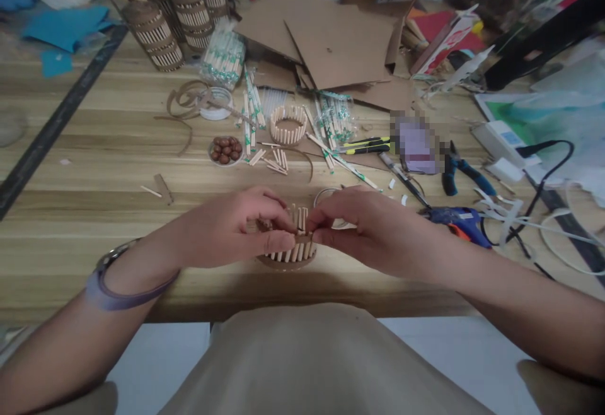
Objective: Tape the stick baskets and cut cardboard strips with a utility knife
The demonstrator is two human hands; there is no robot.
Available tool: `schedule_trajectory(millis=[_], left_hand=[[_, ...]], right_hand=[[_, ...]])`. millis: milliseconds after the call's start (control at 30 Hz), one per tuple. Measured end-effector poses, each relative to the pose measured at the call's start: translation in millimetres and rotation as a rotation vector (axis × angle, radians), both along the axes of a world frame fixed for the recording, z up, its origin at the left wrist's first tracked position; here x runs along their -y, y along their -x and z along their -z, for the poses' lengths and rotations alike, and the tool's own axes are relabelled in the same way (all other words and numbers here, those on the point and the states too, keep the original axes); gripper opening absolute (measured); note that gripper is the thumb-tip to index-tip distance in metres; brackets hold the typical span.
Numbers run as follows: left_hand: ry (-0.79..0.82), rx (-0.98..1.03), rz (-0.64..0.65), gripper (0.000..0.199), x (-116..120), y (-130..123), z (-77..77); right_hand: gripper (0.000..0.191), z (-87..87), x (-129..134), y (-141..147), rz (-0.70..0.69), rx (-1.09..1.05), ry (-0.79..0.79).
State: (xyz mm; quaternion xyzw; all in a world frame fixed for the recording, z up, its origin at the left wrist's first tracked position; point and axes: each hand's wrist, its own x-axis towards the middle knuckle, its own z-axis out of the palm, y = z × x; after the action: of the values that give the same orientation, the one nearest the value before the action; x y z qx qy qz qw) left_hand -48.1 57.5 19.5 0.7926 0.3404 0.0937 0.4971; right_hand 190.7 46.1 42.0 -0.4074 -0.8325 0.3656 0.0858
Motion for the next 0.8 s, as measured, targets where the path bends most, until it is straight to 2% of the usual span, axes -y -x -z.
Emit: schedule_trajectory(millis=[167, 267, 333, 400, 567, 800], left_hand=[[-0.141, -0.066, 0.004, 0.028, 8, -21, -4.0], [-0.152, -0.058, -0.030, 0.030, 11, -24, -1.5], [-0.139, -0.051, -0.047, 0.032, 13, -20, -0.1], [-0.118, -0.058, -0.059, 0.034, 13, -16, 0.9], [-0.075, -0.070, -0.067, 0.036, 14, -9, 4.3], [-0.018, 0.046, -0.010, 0.035, 13, -4, 8.6]], right_hand=[[0.019, 1.7, 6, 5, 0.007, 0.124, -0.082], [0.011, 3.1, 9, 0, 0.035, 0.200, -0.187], [0.025, 3.7, 9, -7, 0.091, 0.230, -0.243], [0.033, 4.0, 9, -14, 0.124, 0.230, -0.236], [0.018, 5.4, 8, -22, 0.074, 0.139, -0.200], [0.023, 6.9, 9, -21, -0.049, 0.104, -0.232]])
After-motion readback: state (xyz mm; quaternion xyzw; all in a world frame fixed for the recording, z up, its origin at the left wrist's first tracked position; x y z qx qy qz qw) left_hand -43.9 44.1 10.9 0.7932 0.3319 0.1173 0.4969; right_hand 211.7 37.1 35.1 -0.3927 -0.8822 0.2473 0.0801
